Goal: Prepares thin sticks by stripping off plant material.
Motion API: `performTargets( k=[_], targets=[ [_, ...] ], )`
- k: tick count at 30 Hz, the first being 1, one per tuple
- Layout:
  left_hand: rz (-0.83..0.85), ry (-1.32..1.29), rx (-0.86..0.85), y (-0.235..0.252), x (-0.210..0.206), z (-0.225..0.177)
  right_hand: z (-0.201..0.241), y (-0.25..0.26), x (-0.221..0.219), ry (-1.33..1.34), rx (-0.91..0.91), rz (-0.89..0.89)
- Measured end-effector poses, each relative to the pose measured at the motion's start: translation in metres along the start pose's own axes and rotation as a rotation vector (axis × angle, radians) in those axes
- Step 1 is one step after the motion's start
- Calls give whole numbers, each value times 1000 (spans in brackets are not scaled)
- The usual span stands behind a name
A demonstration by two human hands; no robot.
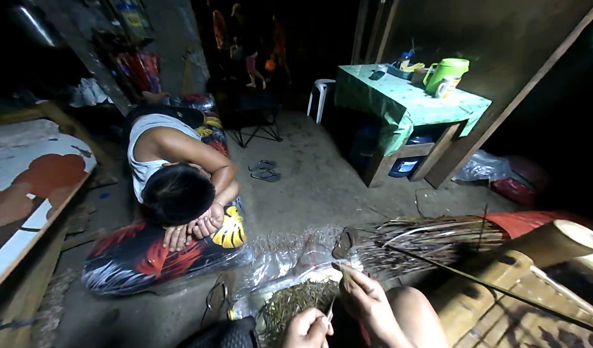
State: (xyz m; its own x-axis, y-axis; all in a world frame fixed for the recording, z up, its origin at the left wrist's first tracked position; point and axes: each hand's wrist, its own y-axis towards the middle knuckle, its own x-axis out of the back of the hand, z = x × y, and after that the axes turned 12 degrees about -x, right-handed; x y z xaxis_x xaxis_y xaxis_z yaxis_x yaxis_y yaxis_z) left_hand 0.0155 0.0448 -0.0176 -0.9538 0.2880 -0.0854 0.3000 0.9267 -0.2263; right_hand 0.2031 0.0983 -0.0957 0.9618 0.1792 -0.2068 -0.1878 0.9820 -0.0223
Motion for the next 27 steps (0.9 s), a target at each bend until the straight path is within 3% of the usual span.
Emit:
performTargets(
  k=[7,16,22,27],
  targets=[
    [-89,-26,-22,3,0,-6,19,-32,-23,54,-204,289],
    [-95,84,-39,3,-1,-4,22,-28,-21,-16,-167,174],
    [-113,78,-39,5,-1,0,10,-36,-29,-134,-52,168],
    [-94,-24,-8,5,1,-1,6,-26,-16,-417,236,187]
  ],
)
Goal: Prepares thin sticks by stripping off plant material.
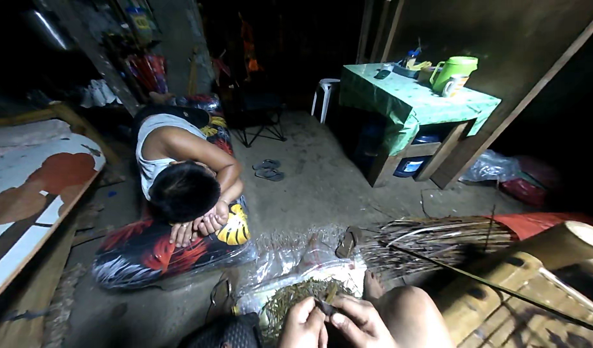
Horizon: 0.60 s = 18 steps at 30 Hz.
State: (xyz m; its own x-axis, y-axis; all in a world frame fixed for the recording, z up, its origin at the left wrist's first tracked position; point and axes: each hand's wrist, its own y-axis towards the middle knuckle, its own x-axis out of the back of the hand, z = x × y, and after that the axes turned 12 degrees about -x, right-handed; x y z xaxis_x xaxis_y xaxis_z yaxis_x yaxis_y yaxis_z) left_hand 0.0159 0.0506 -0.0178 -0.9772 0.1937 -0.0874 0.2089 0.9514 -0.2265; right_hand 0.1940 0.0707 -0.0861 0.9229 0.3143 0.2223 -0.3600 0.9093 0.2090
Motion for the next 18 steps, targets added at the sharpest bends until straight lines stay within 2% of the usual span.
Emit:
performTargets(
  k=[2,4,13,18],
  targets=[
    [24,-18,6,-1,1,0,-8,1,3,-94,105,-20],
    [45,-10,5,-2,2,-2,-14,3,5,-118,128,-59],
    [60,0,9,-4,0,-3,-19,4,1,96,-18,-126],
    [99,38,38,-12,-6,-1,-20,12,15,288,-201,-201]
  ],
)
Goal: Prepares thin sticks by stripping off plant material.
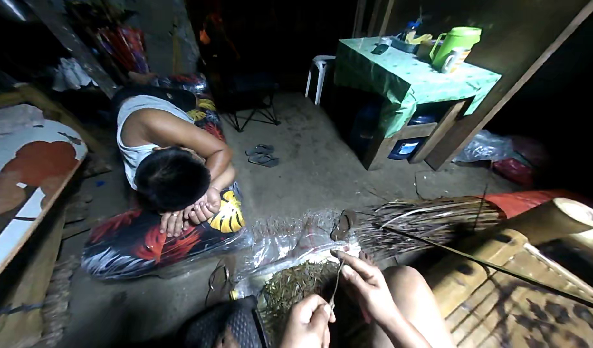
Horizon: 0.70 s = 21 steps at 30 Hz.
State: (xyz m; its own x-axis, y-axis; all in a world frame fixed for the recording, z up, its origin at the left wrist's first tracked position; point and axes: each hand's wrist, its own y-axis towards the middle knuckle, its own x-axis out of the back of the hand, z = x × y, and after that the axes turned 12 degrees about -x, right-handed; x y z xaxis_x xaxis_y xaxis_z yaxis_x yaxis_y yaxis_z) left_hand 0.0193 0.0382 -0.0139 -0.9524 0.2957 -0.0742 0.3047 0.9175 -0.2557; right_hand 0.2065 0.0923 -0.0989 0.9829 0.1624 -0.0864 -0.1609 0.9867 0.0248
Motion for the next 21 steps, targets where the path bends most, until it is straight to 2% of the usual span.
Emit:
performTargets(
  k=[5,8,13,21],
  targets=[
    [-66,21,-44,2,3,0,6,-11,-3,315,-233,87],
    [-83,12,-47,4,3,-2,1,-27,-11,260,-169,175],
    [-69,29,-40,6,1,0,-3,-34,-23,103,14,150],
    [-84,62,-63,4,-1,2,-3,-36,-26,62,31,140]
  ],
)
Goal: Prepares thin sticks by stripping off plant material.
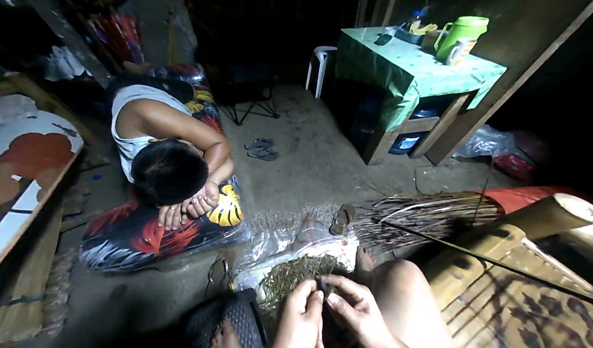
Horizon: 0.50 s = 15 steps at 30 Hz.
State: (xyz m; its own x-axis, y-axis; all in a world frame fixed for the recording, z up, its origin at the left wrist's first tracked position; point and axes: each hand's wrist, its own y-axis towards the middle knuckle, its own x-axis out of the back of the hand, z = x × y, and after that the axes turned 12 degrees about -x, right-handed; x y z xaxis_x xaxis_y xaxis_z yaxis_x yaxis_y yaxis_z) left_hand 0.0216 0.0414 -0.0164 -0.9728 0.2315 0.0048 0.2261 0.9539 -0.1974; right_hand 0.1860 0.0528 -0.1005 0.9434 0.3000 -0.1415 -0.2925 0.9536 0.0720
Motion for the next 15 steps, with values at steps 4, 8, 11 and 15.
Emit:
performTargets(
  k=[4,8,11,15],
  targets=[
    [3,46,-25,1,1,2,-4,1,-4,-13,28,-57],
    [16,60,-34,2,2,2,-5,3,-4,-56,59,-108],
    [14,41,-33,1,1,2,-7,6,-1,-122,100,-151],
    [20,42,-35,1,1,2,-8,8,0,-114,104,-134]
  ],
)
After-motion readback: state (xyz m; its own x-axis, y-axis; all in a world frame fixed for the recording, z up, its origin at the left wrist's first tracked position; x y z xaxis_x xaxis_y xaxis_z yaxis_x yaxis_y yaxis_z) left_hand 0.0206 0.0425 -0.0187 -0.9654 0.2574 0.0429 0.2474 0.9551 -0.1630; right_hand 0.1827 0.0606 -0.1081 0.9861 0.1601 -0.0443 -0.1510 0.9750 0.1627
